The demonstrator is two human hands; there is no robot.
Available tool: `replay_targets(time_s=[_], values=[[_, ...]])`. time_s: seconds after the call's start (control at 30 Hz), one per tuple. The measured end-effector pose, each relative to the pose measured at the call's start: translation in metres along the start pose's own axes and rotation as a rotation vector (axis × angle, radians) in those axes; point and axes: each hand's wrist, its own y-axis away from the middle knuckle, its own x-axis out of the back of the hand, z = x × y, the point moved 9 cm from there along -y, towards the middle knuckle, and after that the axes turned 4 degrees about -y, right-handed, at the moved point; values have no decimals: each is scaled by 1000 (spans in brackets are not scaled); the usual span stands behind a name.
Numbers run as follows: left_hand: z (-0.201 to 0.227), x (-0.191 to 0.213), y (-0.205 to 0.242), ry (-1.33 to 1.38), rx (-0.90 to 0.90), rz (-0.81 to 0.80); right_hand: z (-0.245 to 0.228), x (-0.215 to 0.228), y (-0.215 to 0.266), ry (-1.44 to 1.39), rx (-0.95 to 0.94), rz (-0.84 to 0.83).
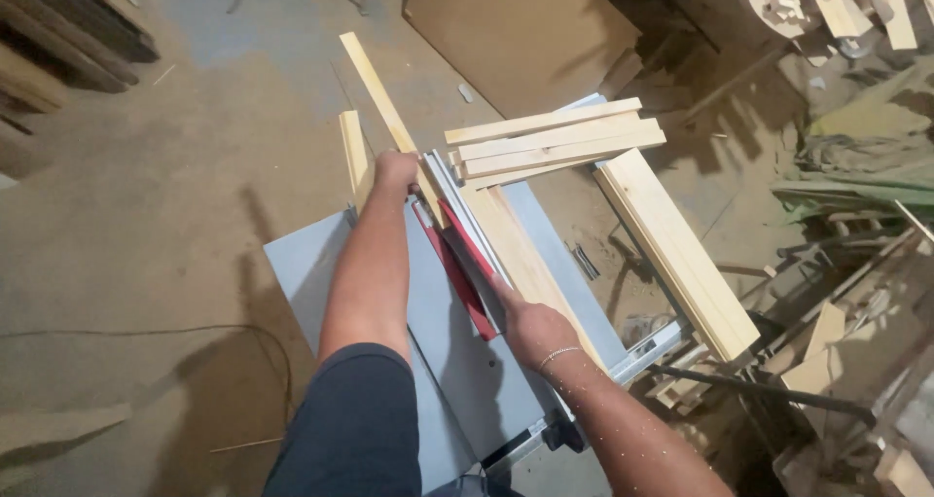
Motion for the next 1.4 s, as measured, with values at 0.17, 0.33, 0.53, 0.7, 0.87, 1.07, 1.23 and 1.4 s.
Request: replay_targets(time_s=[0.17, 0.33, 0.53, 0.7, 0.87, 1.07, 1.23, 1.4], values=[[5, 19, -22, 204, -50, 66, 29, -1, -15, -101, 8, 55], [60, 61, 88, 230, -231, 115, 61, 27, 8, -530, 33, 281], [8, -50, 377, 110, -249, -379, 132, 51, -46, -1042, 97, 473], [-47, -133, 467, -152, -131, -545, 143, 37, -72, -554, 114, 310], [-17, -108, 488, -388, -195, -369, 169, 6, -118, -554, 180, 235], [145, -118, 454, -561, -690, 5, 167, -50, -206, -1523, 135, -22], [218, -222, 322, -842, -825, 71, 174, 3, -169, -683, 527, 232], [223, -291, 138, -1247, -708, 234, 256, -10, -156, -702, 305, 86]])
